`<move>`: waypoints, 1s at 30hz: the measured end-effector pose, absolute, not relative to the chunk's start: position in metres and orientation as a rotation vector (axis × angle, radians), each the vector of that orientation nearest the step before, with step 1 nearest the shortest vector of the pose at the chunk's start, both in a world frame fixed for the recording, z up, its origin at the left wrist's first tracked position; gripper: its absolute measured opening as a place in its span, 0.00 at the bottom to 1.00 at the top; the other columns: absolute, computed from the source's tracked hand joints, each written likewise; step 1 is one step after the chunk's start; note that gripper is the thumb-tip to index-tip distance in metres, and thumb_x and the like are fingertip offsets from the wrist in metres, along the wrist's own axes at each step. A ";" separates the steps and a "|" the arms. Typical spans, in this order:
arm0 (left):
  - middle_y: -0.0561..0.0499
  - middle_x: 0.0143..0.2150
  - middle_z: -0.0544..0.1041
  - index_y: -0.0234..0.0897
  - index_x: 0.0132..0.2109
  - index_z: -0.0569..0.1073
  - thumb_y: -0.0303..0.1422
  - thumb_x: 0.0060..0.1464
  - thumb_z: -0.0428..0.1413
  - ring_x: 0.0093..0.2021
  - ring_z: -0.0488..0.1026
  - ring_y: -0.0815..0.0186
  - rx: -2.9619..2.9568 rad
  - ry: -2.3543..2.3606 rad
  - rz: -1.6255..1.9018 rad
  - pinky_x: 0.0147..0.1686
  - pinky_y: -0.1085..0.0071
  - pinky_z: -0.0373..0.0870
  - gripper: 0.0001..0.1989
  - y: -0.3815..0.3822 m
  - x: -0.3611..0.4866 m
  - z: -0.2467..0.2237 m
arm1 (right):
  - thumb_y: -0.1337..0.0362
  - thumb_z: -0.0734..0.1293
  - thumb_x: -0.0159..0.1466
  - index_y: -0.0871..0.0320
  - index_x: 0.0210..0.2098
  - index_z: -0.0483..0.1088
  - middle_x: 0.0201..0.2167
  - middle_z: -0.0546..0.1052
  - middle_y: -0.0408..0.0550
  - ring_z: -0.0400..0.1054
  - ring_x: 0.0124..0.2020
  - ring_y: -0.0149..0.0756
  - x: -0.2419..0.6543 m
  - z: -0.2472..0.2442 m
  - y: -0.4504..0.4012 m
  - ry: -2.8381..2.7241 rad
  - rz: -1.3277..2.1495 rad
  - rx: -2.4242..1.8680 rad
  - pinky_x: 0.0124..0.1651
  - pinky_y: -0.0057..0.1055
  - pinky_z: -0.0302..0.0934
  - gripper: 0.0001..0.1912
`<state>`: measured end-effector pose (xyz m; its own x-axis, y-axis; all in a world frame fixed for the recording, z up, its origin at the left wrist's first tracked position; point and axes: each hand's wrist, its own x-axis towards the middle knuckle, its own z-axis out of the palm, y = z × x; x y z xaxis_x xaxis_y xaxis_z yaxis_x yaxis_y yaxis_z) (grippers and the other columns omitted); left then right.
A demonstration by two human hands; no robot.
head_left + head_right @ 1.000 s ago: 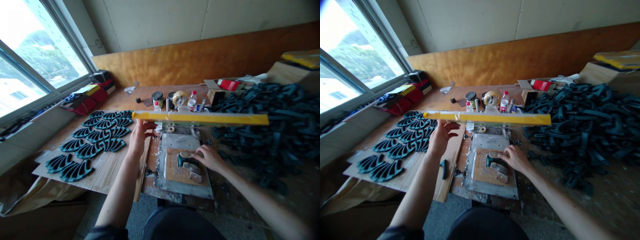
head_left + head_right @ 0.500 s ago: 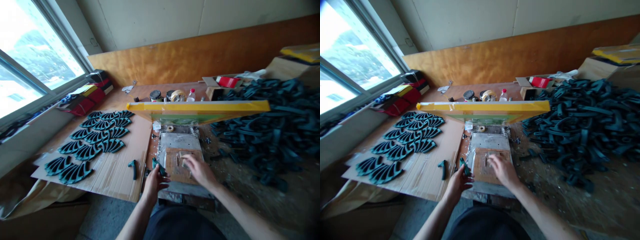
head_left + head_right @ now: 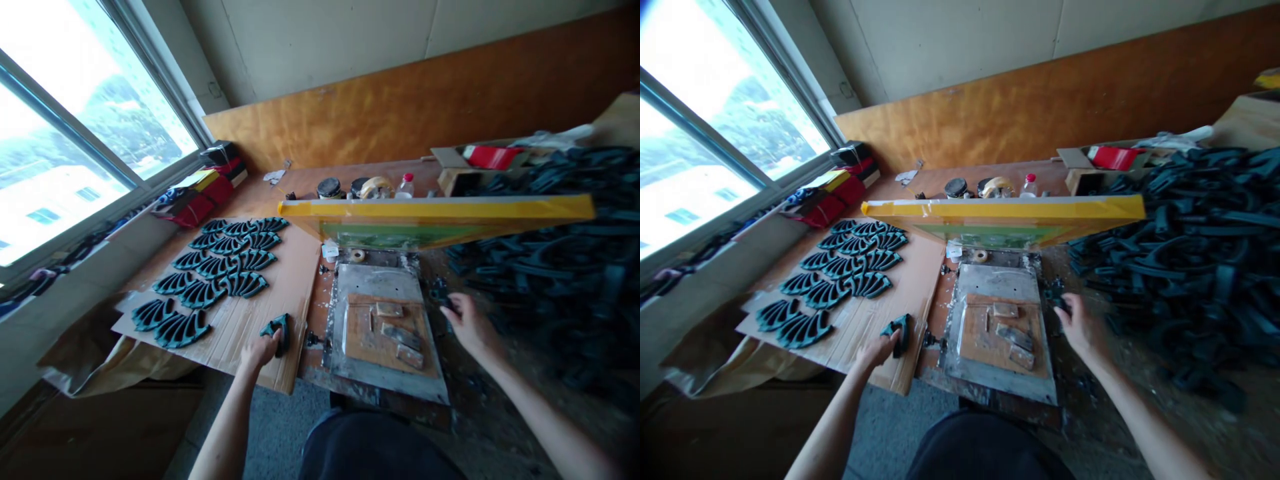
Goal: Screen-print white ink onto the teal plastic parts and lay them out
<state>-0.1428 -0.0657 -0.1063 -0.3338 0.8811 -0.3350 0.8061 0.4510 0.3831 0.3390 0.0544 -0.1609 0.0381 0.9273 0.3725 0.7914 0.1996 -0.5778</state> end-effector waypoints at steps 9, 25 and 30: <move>0.52 0.25 0.73 0.37 0.51 0.69 0.58 0.58 0.28 0.20 0.67 0.71 1.408 1.326 1.478 0.22 0.76 0.64 0.38 0.033 -0.045 0.058 | 0.75 0.58 0.61 0.55 0.49 0.74 0.42 0.76 0.51 0.67 0.43 0.41 0.239 -0.113 0.020 -2.648 -0.098 -1.001 0.46 0.37 0.64 0.21; 0.53 0.31 0.77 0.39 0.65 0.60 0.47 0.51 0.57 0.31 0.73 0.65 1.127 1.628 1.005 0.31 0.72 0.68 0.38 -0.054 -0.051 -0.117 | 0.63 0.72 0.55 0.61 0.52 0.66 0.49 0.70 0.58 0.65 0.50 0.48 0.237 -0.034 0.082 -2.308 -0.153 -1.262 0.51 0.40 0.63 0.26; 0.51 0.33 0.78 0.39 0.62 0.65 0.45 0.53 0.54 0.34 0.75 0.62 1.262 1.730 0.878 0.34 0.71 0.69 0.31 -0.045 -0.057 -0.133 | 0.72 0.64 0.60 0.59 0.35 0.69 0.33 0.74 0.49 0.68 0.37 0.40 0.215 -0.052 0.056 -2.657 -0.017 -1.251 0.40 0.33 0.62 0.04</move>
<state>-0.0573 -0.0451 -0.1327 -0.1784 0.9628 -0.2029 0.4046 0.2598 0.8768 0.2146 0.0555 -0.0518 -0.6201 0.7615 0.1884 0.7639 0.6409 -0.0760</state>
